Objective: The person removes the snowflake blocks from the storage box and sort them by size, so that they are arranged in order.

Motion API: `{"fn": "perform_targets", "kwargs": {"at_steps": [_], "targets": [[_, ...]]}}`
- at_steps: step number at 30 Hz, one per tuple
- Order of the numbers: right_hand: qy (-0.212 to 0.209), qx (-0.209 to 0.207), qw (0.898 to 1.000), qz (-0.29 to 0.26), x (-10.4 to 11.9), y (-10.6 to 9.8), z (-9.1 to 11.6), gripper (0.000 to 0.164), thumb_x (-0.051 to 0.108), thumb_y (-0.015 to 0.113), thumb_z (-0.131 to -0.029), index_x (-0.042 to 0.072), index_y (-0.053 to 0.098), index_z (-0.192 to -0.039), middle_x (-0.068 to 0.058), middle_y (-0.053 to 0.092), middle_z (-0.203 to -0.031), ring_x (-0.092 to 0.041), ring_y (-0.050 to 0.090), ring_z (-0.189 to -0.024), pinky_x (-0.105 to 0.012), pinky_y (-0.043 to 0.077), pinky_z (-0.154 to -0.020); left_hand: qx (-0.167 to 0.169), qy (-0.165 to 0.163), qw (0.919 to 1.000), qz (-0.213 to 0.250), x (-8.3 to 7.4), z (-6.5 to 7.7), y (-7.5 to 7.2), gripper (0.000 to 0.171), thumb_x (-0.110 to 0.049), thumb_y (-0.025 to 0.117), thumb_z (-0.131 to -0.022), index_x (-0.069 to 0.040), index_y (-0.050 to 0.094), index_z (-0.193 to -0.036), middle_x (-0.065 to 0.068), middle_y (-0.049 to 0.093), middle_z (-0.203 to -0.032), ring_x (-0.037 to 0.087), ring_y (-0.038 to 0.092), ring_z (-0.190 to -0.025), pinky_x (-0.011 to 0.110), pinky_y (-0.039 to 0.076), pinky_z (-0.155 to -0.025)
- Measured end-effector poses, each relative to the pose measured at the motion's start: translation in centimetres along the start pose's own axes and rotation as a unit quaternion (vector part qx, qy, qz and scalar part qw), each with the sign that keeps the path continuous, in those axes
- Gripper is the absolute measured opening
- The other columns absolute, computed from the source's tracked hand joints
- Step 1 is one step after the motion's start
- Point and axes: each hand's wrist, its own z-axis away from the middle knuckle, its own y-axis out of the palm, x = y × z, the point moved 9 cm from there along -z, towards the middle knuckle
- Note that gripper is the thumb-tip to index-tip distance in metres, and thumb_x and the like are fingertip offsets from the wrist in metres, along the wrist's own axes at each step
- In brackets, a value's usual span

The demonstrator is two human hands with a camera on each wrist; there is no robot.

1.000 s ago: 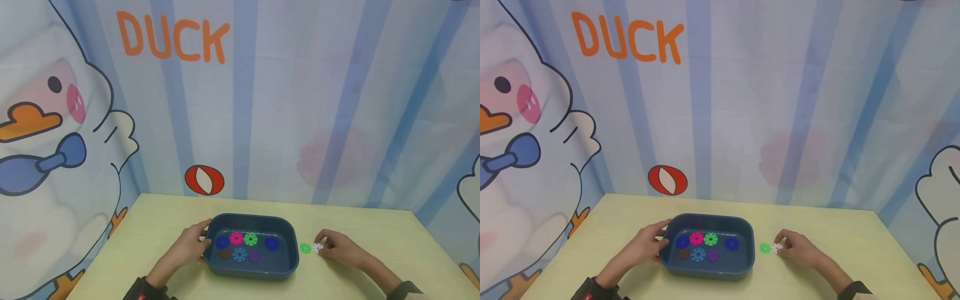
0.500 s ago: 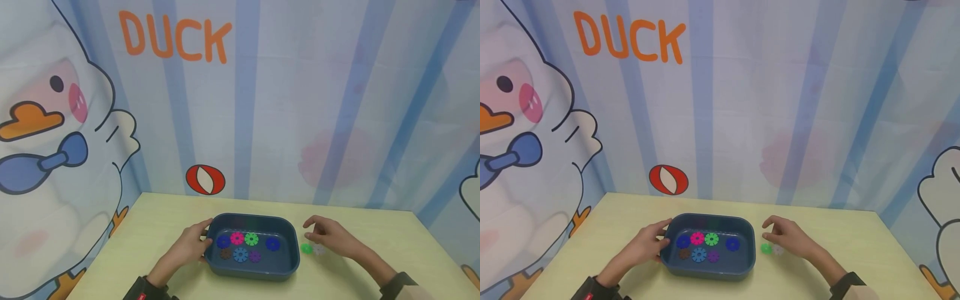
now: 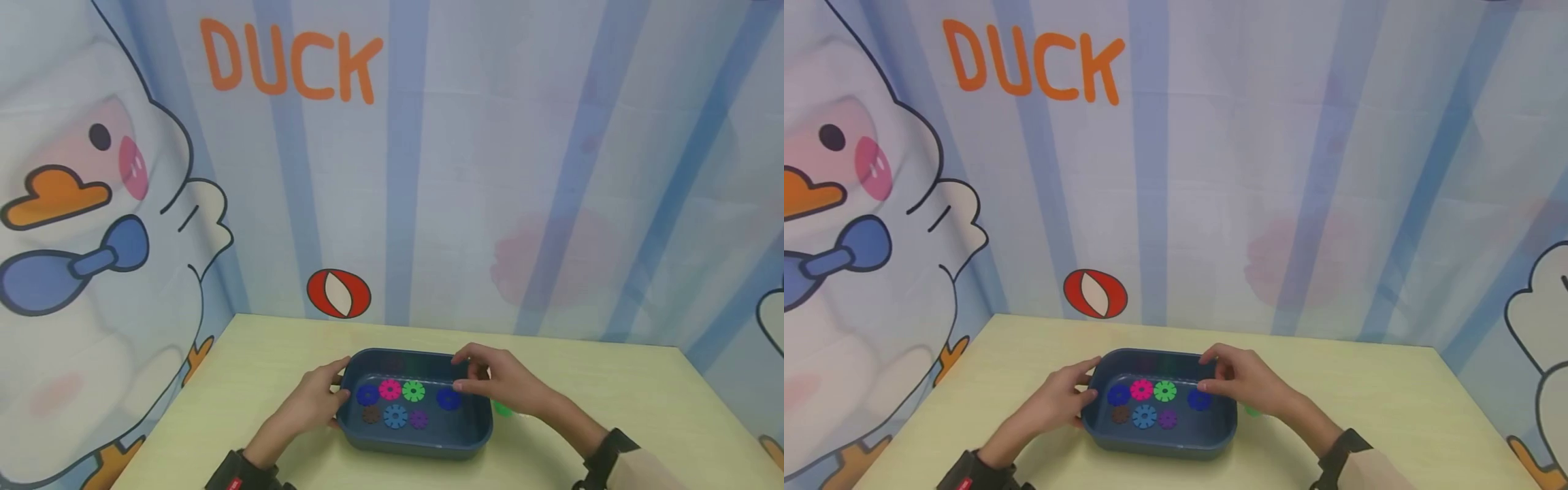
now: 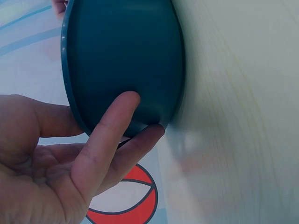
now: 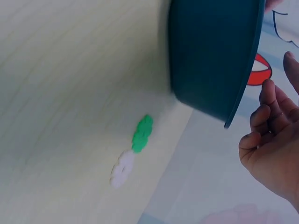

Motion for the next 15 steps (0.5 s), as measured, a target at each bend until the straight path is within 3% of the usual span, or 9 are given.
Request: {"fn": "perform_targets", "kwargs": {"at_steps": [7, 15], "targets": [[-0.008, 0.037, 0.999, 0.019, 0.9, 3.0, -1.7, 0.04, 0.03, 0.079, -0.097, 0.005, 0.067, -0.126, 0.007, 0.063, -0.079, -0.004, 0.052, -0.063, -0.022, 0.05, -0.057, 0.006, 0.012, 0.9999, 0.0, 0.0, -0.2, 0.1, 0.064, 0.01, 0.059, -0.1, 0.006, 0.039, -0.16, 0.042, 0.058, -0.138, 0.043, 0.076, -0.102, 0.038, 0.067, -0.053], [-0.017, 0.108, 0.988, 0.109, 1.0, 6.3, -3.2, 0.044, 0.034, 0.083, -0.093, 0.009, 0.069, -0.127, 0.015, 0.062, -0.075, 0.001, 0.054, -0.067, -0.021, 0.05, -0.065, 0.008, 0.012, 0.9999, 0.0, 0.1, -0.3, 0.0, 0.064, 0.01, 0.06, -0.1, 0.006, 0.038, -0.16, 0.042, 0.059, -0.138, 0.043, 0.076, -0.101, 0.037, 0.067, -0.053]]}}
